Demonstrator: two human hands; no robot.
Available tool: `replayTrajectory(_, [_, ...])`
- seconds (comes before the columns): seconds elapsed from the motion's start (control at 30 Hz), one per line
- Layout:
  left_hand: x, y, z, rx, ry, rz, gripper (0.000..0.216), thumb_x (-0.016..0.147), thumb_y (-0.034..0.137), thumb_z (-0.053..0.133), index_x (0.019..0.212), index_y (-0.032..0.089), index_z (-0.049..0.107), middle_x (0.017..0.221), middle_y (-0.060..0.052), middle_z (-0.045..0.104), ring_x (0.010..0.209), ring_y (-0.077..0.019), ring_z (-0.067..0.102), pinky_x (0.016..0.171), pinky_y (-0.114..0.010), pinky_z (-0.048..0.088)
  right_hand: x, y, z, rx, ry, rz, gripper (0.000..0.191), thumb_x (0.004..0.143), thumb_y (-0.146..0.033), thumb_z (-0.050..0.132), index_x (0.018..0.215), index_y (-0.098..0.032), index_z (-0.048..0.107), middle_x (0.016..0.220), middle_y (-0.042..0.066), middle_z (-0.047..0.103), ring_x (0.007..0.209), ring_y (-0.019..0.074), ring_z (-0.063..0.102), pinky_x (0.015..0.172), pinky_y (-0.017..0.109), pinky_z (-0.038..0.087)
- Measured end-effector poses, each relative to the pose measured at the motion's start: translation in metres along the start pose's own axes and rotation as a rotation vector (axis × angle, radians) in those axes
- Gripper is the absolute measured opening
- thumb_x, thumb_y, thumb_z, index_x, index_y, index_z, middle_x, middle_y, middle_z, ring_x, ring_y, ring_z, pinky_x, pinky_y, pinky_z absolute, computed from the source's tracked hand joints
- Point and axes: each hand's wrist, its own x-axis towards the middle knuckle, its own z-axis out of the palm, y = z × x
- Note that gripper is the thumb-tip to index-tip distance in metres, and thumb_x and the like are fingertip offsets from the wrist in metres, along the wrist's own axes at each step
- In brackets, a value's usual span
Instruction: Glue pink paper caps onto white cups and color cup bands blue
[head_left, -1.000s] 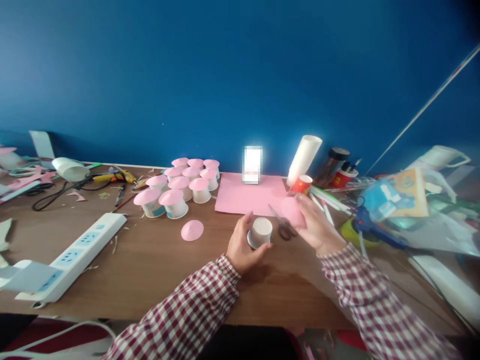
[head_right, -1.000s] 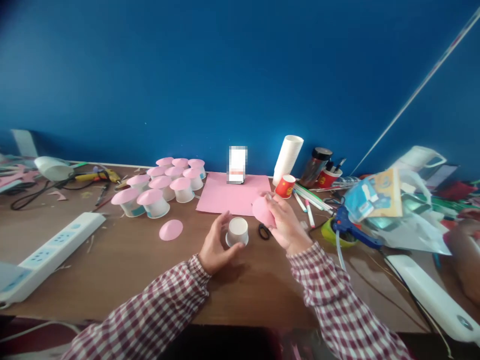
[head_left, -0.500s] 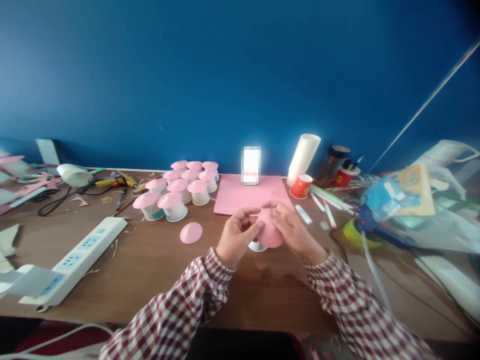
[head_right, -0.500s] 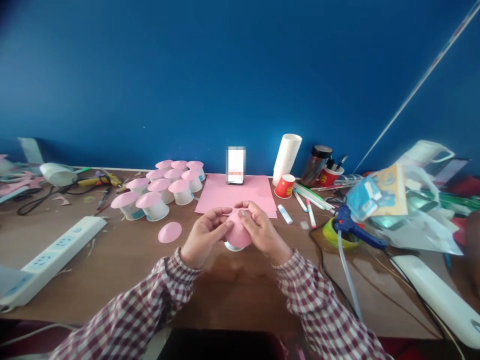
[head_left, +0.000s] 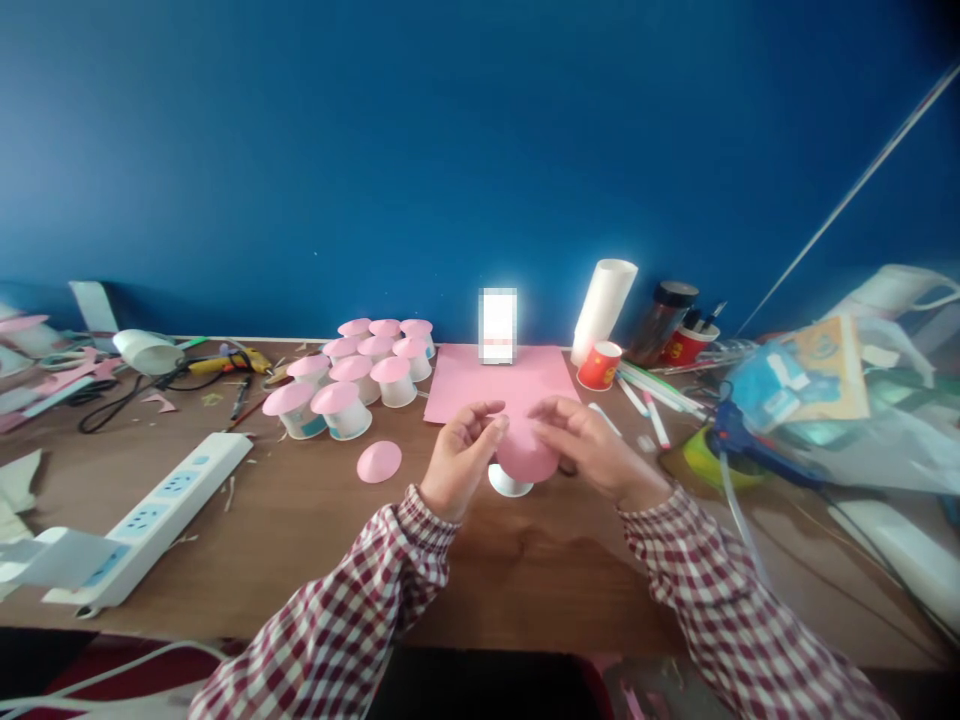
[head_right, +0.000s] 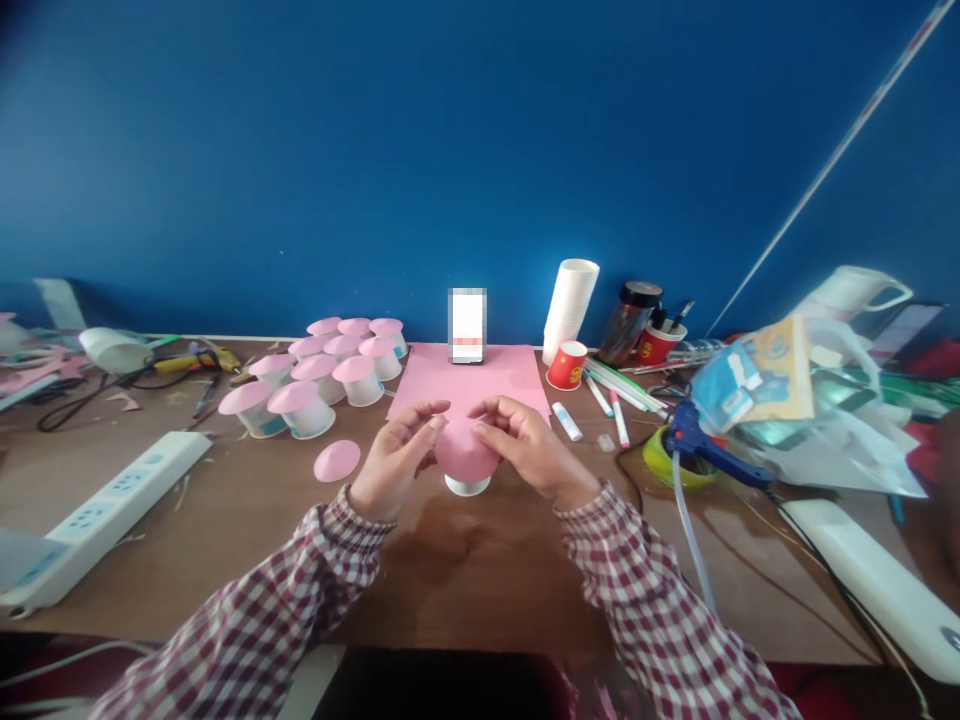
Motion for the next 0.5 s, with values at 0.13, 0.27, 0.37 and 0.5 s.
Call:
replayTrajectory(0.13, [0.009, 0.005, -0.004, 0.035, -0.114, -0.013, 0.04, 0.066, 0.027, 0.072, 0.101, 0.013, 0.058, 0.076, -0.002, 0.061, 0.069, -0.0097, 0.057, 0.066, -0.022, 0.047, 0.007, -0.007, 0.002, -0.064, -0.131, -0.059, 0.025, 0.078, -0.033, 0.062, 0.1, -0.021, 0.06, 0.085, 0.002, 0.062, 0.079, 0.0135, 0.058, 0.07, 0.027, 0.047])
replayTrajectory(0.27, [0.013, 0.003, -0.006, -0.084, 0.079, -0.031, 0.048, 0.064, 0.028, 0.073, 0.106, 0.016, 0.055, 0.073, 0.002, 0.056, 0.062, -0.0059, 0.054, 0.056, -0.017, 0.043, 0.007, 0.004, 0.003, 0.036, 0.036, 0.03, 0.032, 0.081, -0.039, 0.056, 0.108, -0.02, 0.053, 0.073, 0.0, 0.059, 0.064, 0.0105, 0.056, 0.057, 0.024, 0.046])
replayTrajectory(0.37, [0.014, 0.0, -0.004, -0.158, 0.172, -0.011, 0.05, 0.062, 0.029, 0.074, 0.106, 0.016, 0.053, 0.075, 0.003, 0.055, 0.063, -0.0061, 0.054, 0.054, -0.017, 0.043, 0.004, 0.01, 0.001, 0.036, -0.004, 0.089, 0.031, 0.074, -0.038, 0.065, 0.095, -0.017, 0.056, 0.073, 0.0, 0.059, 0.057, 0.0081, 0.051, 0.048, 0.02, 0.04])
replayTrajectory(0.5, [0.014, -0.004, 0.0, -0.129, 0.116, -0.015, 0.052, 0.062, 0.029, 0.074, 0.107, 0.015, 0.053, 0.074, 0.002, 0.057, 0.064, -0.0074, 0.055, 0.056, -0.019, 0.043, 0.004, 0.008, -0.001, 0.061, 0.031, 0.073, 0.023, 0.072, -0.036, 0.067, 0.082, -0.018, 0.056, 0.069, -0.002, 0.057, 0.053, 0.0067, 0.047, 0.044, 0.019, 0.035])
